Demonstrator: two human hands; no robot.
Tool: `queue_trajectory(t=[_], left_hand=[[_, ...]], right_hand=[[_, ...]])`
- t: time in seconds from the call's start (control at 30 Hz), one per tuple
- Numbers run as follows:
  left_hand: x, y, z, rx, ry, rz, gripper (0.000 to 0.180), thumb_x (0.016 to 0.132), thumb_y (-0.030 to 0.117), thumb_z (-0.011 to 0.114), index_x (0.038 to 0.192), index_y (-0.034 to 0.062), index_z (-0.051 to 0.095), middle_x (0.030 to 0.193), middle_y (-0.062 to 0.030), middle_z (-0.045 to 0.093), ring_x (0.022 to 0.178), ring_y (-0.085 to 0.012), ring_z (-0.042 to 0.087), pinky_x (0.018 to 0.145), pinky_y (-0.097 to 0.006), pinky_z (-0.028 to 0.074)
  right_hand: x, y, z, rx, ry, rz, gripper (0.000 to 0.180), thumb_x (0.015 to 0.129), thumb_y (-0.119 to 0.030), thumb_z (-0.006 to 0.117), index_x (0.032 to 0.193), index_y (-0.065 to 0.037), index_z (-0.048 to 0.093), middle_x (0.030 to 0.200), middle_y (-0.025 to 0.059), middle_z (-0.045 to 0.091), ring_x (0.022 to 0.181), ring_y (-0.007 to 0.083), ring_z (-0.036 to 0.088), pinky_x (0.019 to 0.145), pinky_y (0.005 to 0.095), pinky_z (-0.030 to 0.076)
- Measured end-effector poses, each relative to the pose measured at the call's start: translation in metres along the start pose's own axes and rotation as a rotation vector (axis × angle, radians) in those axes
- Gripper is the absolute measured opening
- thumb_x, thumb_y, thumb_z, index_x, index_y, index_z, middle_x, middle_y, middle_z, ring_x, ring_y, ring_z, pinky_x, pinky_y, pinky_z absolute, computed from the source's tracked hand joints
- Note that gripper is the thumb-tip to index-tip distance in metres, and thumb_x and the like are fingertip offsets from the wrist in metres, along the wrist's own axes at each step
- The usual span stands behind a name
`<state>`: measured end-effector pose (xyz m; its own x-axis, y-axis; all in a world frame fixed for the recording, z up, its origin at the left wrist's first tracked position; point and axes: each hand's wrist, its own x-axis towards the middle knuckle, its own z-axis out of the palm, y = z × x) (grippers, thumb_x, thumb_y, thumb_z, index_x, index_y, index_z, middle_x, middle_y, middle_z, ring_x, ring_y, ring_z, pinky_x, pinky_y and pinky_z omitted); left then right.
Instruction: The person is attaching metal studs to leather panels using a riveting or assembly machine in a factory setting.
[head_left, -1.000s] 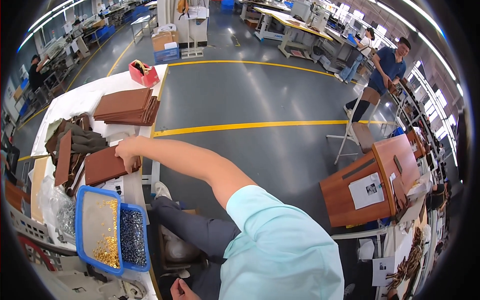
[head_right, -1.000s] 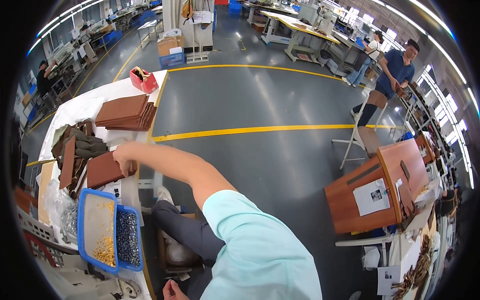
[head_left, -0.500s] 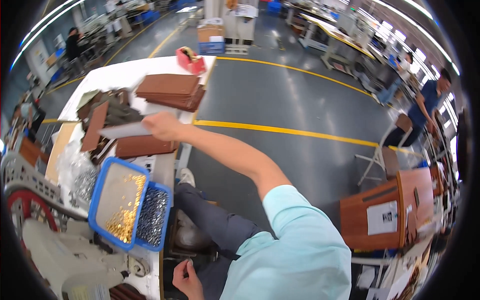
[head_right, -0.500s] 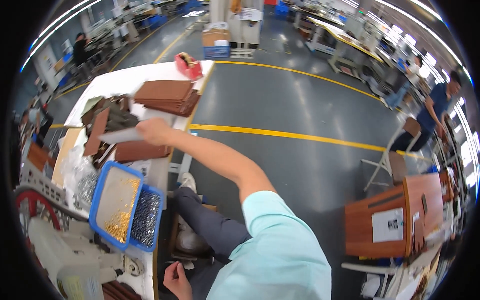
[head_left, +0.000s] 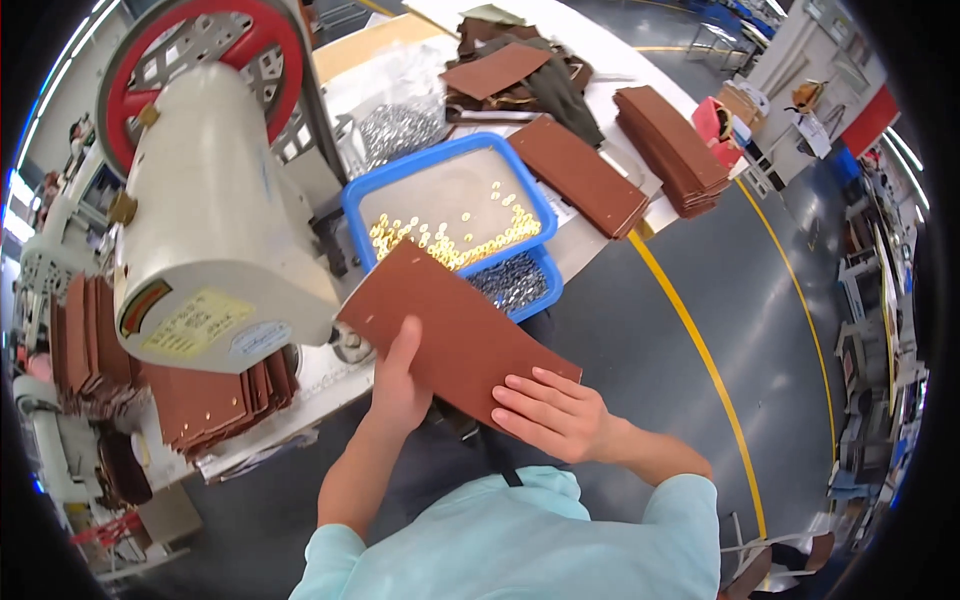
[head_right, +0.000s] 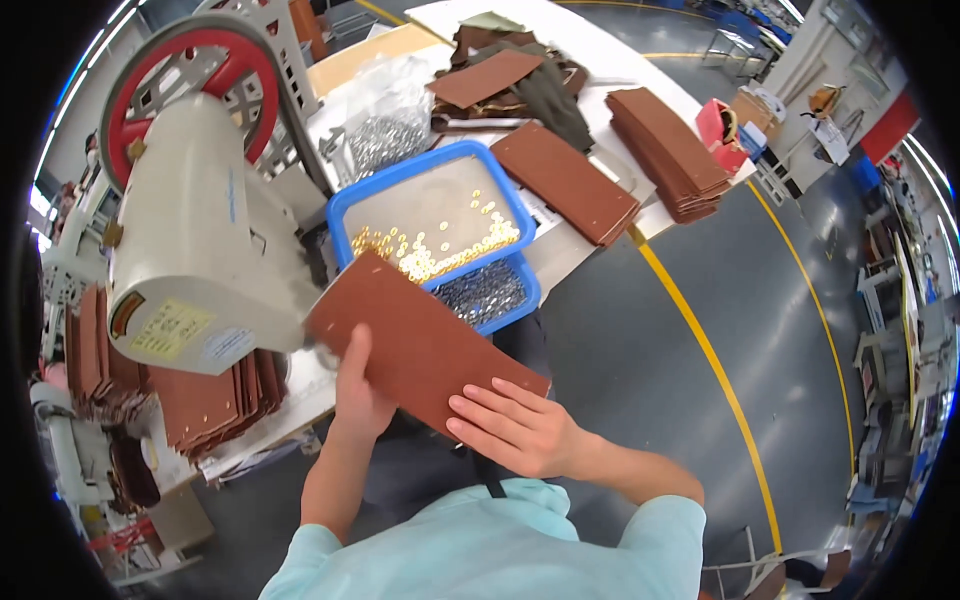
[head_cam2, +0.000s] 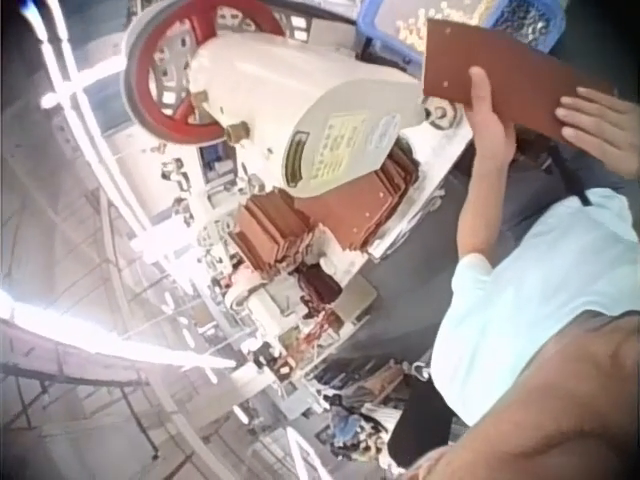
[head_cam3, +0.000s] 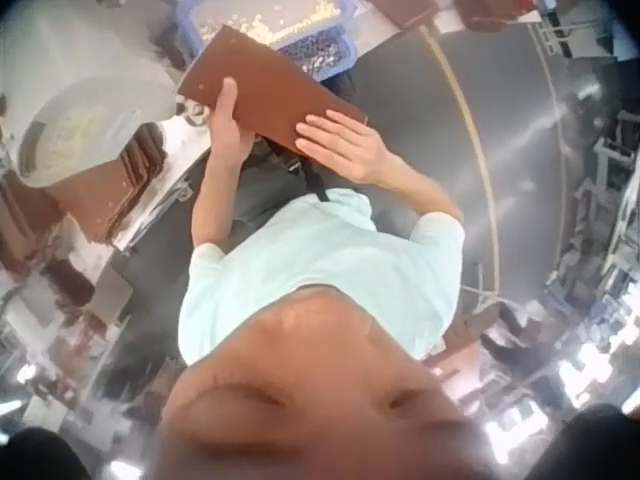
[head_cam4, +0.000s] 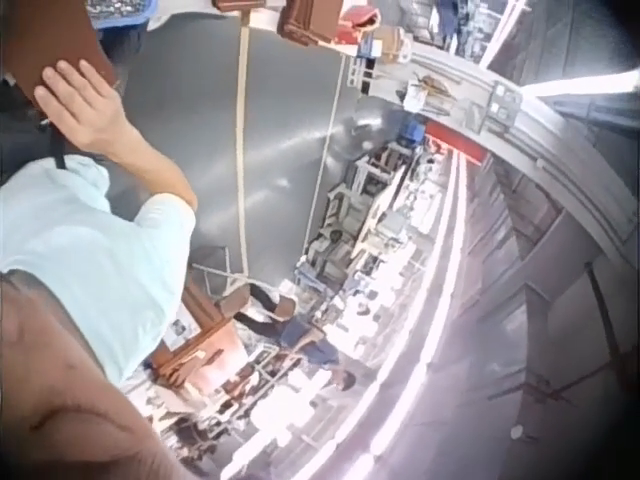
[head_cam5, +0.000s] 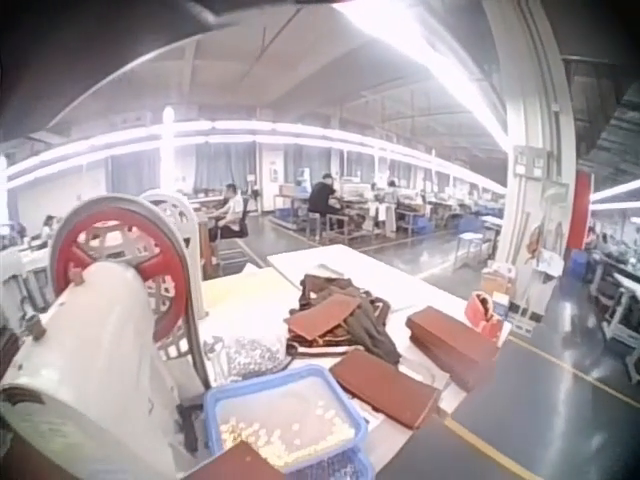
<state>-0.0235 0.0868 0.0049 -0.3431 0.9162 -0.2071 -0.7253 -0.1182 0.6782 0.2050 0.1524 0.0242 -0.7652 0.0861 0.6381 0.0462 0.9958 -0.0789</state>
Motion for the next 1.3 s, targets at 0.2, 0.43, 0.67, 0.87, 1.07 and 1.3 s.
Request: queue_trajectory(t=[0.2, 0.43, 0.67, 0.87, 1.07, 1.3], left_hand=[[-0.003, 0.021, 0.013, 0.099, 0.23, 0.138, 0.039, 0.101, 0.019, 0.058, 0.136, 0.0078, 0.046, 0.129, -0.0058, 0.057, 0.117, -0.0171, 0.058, 0.093, -0.034, 0.052], [-0.005, 0.032, 0.001, 0.065, 0.184, 0.026, 0.035, 0.1, 0.016, 0.059, 0.131, 0.0043, 0.052, 0.122, -0.0067, 0.062, 0.11, -0.0182, 0.063, 0.089, -0.035, 0.054], [-0.01, 0.034, -0.006, -0.063, 0.12, -0.167, 0.034, 0.1, 0.02, 0.058, 0.129, 0.0018, 0.055, 0.118, -0.0091, 0.066, 0.104, -0.0191, 0.067, 0.085, -0.034, 0.057], [-0.013, 0.03, -0.011, -0.204, 0.073, -0.275, 0.034, 0.1, 0.02, 0.056, 0.127, -0.0007, 0.056, 0.117, -0.0109, 0.067, 0.101, -0.0189, 0.069, 0.084, -0.032, 0.057], [-0.017, 0.032, -0.004, -0.212, 0.063, -0.272, 0.033, 0.101, 0.019, 0.054, 0.127, -0.0006, 0.056, 0.116, -0.0107, 0.067, 0.102, -0.0183, 0.068, 0.085, -0.033, 0.058], [-0.017, 0.029, 0.002, -0.091, 0.076, -0.19, 0.035, 0.099, 0.019, 0.057, 0.129, 0.0009, 0.053, 0.117, -0.0094, 0.066, 0.103, -0.0185, 0.067, 0.087, -0.033, 0.057]], right_hand=[[-0.022, 0.023, 0.004, 0.001, -0.232, 0.117, 0.033, 0.083, -0.015, 0.07, 0.116, -0.009, 0.07, 0.122, 0.009, 0.068, 0.117, 0.026, 0.064, 0.102, 0.0433, 0.05], [-0.018, 0.066, -0.012, 0.122, -0.14, 0.485, 0.023, 0.081, -0.01, 0.074, 0.103, -0.006, 0.072, 0.099, 0.0104, 0.073, 0.091, 0.0261, 0.07, 0.086, 0.0391, 0.056], [0.032, 0.105, 0.025, 0.349, -0.174, 0.675, 0.023, 0.082, -0.004, 0.072, 0.105, -0.001, 0.071, 0.097, 0.0156, 0.072, 0.087, 0.0324, 0.07, 0.076, 0.0378, 0.056], [0.043, 0.108, 0.059, 0.181, -0.363, 0.501, 0.028, 0.084, -0.008, 0.072, 0.111, -0.002, 0.07, 0.102, 0.014, 0.071, 0.088, 0.034, 0.068, 0.078, 0.0403, 0.054], [0.035, 0.114, 0.081, 0.142, -0.358, 0.461, 0.021, 0.083, -0.009, 0.072, 0.103, -0.004, 0.072, 0.09, 0.0122, 0.067, 0.086, 0.0327, 0.066, 0.076, 0.0421, 0.053], [0.027, 0.117, 0.087, 0.129, -0.286, 0.47, 0.009, 0.083, -0.008, 0.071, 0.092, -0.006, 0.072, 0.084, 0.0071, 0.066, 0.085, 0.0288, 0.065, 0.073, 0.0408, 0.053]])
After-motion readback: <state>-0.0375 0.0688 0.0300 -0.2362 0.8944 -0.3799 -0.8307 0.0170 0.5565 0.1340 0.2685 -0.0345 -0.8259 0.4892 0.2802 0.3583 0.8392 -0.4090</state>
